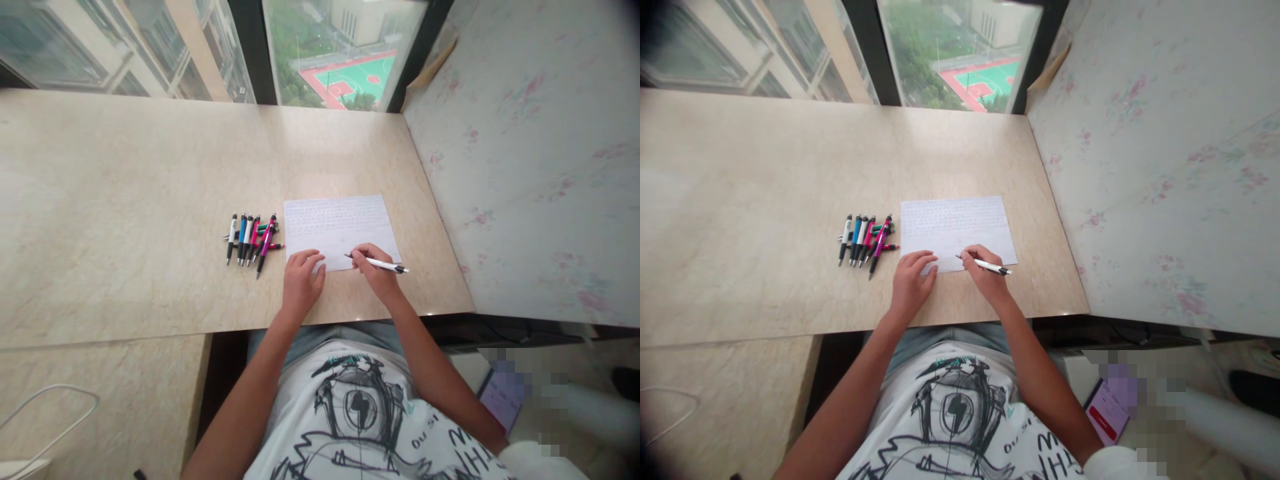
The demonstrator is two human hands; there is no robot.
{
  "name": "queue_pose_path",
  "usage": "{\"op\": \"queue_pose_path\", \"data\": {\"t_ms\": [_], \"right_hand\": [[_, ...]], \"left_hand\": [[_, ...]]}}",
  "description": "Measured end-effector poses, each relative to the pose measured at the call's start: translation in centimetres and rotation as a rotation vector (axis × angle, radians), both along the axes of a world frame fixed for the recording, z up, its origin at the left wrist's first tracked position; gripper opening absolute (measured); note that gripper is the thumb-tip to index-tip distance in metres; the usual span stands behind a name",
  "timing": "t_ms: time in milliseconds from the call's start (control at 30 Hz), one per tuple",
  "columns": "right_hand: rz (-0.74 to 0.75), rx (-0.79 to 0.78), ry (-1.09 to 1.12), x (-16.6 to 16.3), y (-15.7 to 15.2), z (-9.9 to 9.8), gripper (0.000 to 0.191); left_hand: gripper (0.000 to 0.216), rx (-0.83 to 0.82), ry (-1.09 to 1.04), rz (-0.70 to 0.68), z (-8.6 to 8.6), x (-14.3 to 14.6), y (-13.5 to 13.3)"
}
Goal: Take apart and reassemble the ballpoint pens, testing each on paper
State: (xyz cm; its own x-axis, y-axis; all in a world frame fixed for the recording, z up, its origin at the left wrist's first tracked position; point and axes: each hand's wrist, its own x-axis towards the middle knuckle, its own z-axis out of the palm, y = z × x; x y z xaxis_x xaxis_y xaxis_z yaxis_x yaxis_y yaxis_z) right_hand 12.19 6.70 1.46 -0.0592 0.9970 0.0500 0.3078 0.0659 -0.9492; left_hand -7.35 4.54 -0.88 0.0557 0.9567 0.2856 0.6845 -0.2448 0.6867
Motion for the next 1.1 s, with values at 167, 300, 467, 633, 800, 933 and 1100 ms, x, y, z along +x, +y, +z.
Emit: {"op": "queue_pose_path", "data": {"t_ms": [167, 300, 467, 633, 800, 933, 1100], "right_hand": [[-0.033, -0.032, 0.114, -1.6, 2.6, -1.5, 0.03], [-0.057, 0.013, 0.038, -3.2, 5.4, -2.2, 0.031], [-0.076, 0.137, -0.151, -4.9, 8.1, -3.2, 0.036], [-0.109, 0.23, -0.273, -5.2, 8.3, -4.3, 0.033], [-0.102, 0.219, -0.282, -5.0, 8.0, -4.5, 0.033], [-0.099, 0.268, -0.215, -4.8, 8.1, -3.9, 0.026], [-0.018, 0.193, -0.071, -4.3, 7.0, -2.2, 0.033]], "left_hand": [[0.02, -0.046, 0.239, -0.02, -0.4, 0.4, -0.1], [0.022, -0.061, 0.279, -0.028, -0.3, 0.5, -0.2], [0.022, -0.068, 0.287, -0.039, -0.3, 0.3, -0.1], [0.023, -0.085, 0.268, -0.047, -0.3, 0.3, -0.1], [0.022, -0.09, 0.256, -0.044, -0.4, 0.2, 0.0], [0.022, -0.091, 0.241, -0.043, -0.4, 0.3, 0.0], [0.022, -0.086, 0.234, -0.032, -0.3, 0.3, 0.0]]}}
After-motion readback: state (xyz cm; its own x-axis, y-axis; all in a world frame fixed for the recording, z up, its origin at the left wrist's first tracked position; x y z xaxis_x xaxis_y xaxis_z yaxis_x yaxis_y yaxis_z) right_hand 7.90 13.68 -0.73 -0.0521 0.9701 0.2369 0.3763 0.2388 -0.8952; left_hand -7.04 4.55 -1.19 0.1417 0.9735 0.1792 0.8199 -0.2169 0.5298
